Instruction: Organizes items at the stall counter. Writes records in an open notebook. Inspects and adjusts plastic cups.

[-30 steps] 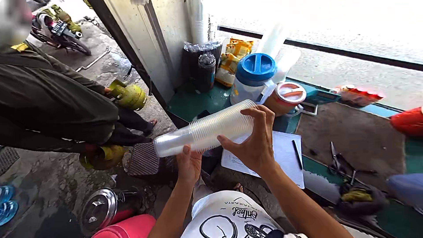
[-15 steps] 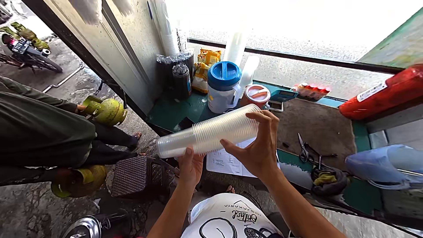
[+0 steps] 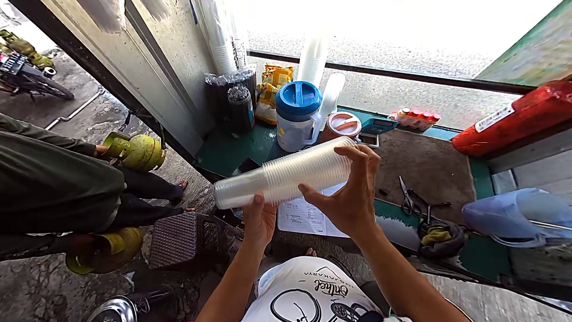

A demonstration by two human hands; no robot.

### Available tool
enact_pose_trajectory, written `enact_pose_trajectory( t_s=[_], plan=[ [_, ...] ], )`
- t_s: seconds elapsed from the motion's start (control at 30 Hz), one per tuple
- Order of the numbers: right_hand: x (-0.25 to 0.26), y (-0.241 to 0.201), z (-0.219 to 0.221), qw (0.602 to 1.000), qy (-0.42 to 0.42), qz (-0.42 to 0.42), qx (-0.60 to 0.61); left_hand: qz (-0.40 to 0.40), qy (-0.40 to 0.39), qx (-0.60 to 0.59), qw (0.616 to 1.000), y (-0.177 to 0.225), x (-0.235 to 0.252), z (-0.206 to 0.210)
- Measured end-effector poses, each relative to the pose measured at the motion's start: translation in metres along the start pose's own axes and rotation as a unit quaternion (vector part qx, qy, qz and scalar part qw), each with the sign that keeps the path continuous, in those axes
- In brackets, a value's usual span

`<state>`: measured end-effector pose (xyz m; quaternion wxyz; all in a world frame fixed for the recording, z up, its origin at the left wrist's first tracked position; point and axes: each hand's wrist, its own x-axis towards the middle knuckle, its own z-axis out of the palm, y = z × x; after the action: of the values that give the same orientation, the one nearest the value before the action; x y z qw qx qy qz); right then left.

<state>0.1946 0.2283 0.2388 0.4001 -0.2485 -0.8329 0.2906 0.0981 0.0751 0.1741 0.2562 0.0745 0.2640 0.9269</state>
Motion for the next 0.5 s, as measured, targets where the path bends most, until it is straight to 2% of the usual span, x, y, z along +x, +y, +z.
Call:
enact_pose_trajectory(
  t_s=[0.5],
  plan=[
    [0.0014,-0.0011,0.0071,1.0,-0.007,0.003,-0.011,0.002,0.02,-0.007,1.0,-0.0013,0.0011,-0.0038]
  ],
)
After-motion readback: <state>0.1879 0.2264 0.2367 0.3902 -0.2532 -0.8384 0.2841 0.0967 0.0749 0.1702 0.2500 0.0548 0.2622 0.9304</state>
